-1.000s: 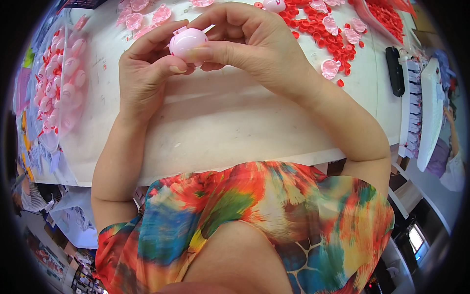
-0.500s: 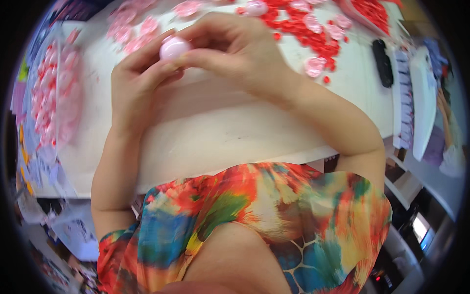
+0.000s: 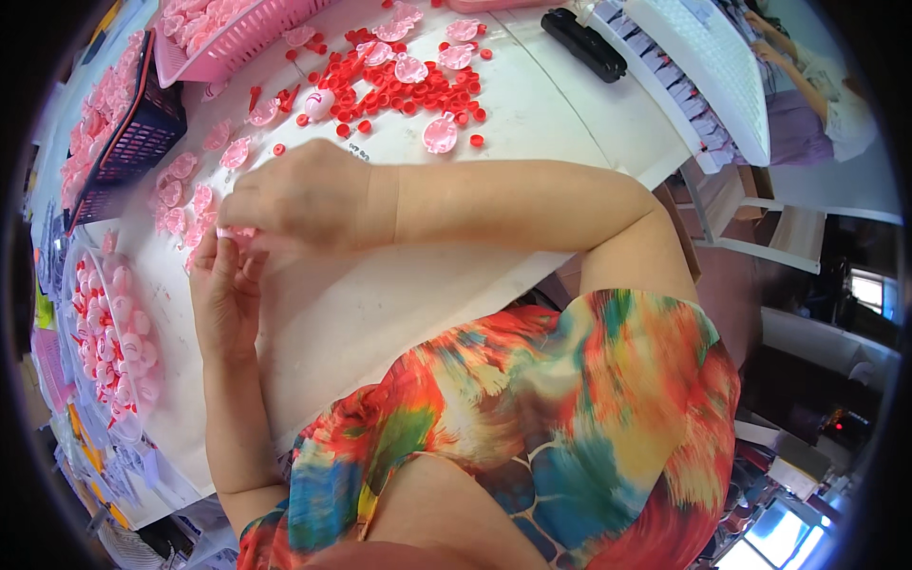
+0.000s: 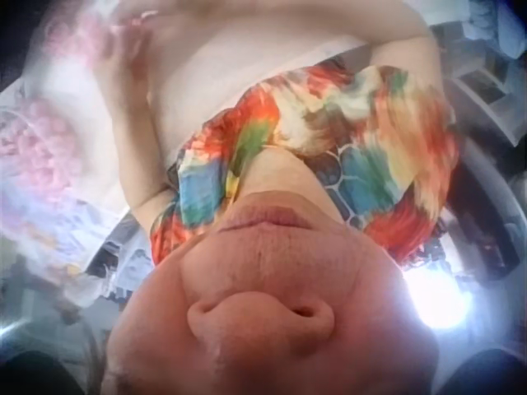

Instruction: The person assembles small pink plastic spherical toy components by hand, inserting red plastic pieces into them.

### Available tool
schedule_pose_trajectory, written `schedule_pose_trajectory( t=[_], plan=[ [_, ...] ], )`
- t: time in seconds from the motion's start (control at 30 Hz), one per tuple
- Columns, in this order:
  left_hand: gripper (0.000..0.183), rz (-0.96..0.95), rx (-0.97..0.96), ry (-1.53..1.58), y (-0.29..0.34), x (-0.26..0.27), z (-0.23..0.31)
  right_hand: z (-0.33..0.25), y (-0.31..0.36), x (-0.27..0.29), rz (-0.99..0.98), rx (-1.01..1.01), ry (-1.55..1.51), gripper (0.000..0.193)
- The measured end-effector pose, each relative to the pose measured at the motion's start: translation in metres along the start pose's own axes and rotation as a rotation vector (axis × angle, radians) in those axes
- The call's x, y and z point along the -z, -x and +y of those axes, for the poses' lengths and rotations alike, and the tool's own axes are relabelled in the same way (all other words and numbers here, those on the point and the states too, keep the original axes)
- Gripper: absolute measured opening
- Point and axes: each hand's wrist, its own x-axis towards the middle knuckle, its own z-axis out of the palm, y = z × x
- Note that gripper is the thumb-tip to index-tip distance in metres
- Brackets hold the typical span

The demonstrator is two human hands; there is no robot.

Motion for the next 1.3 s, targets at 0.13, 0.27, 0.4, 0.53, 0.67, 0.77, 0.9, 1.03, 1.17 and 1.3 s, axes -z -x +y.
schedule_pose_trajectory(
  t=[0.13,0.27,0.4,0.53,0.67,0.77,0.9,1.03,1.17,1.3],
  plan=[
    [0.039,0.009,-0.086,-0.061,0.001,0.004,0.009,0.007,-0.017,0.050,-0.057,-0.222,-0.002,0.019],
    [0.037,0.018,-0.110,-0.060,0.002,0.010,0.007,0.017,-0.034,0.146,-0.240,-0.622,-0.092,0.024],
    [0.036,-0.011,-0.071,-0.088,-0.005,0.008,-0.001,0.077,0.021,0.149,0.027,-0.648,0.289,0.019],
    [0.035,-0.017,-0.076,-0.125,-0.004,0.007,0.004,0.108,0.025,0.126,-0.125,-0.415,0.386,0.023],
    [0.037,-0.008,-0.096,-0.174,-0.009,0.005,0.003,0.124,0.022,0.101,-0.269,-0.412,0.561,0.028],
    [0.038,-0.007,-0.099,-0.212,-0.010,0.004,0.004,0.123,0.020,0.096,-0.215,-0.324,0.627,0.027],
    [0.039,0.038,-0.065,-0.152,-0.008,0.000,0.008,0.075,-0.006,0.080,-0.198,-0.325,0.336,0.026],
    [0.038,0.016,-0.060,-0.161,-0.008,0.001,0.006,0.070,-0.007,0.056,-0.354,-0.237,0.359,0.034],
    [0.038,-0.012,-0.068,-0.171,-0.007,0.002,0.007,0.084,-0.002,0.047,-0.409,-0.285,0.399,0.037],
    [0.037,0.027,-0.053,-0.162,-0.007,0.002,0.005,0.083,-0.001,0.059,-0.410,-0.175,0.301,0.035]
  ],
)
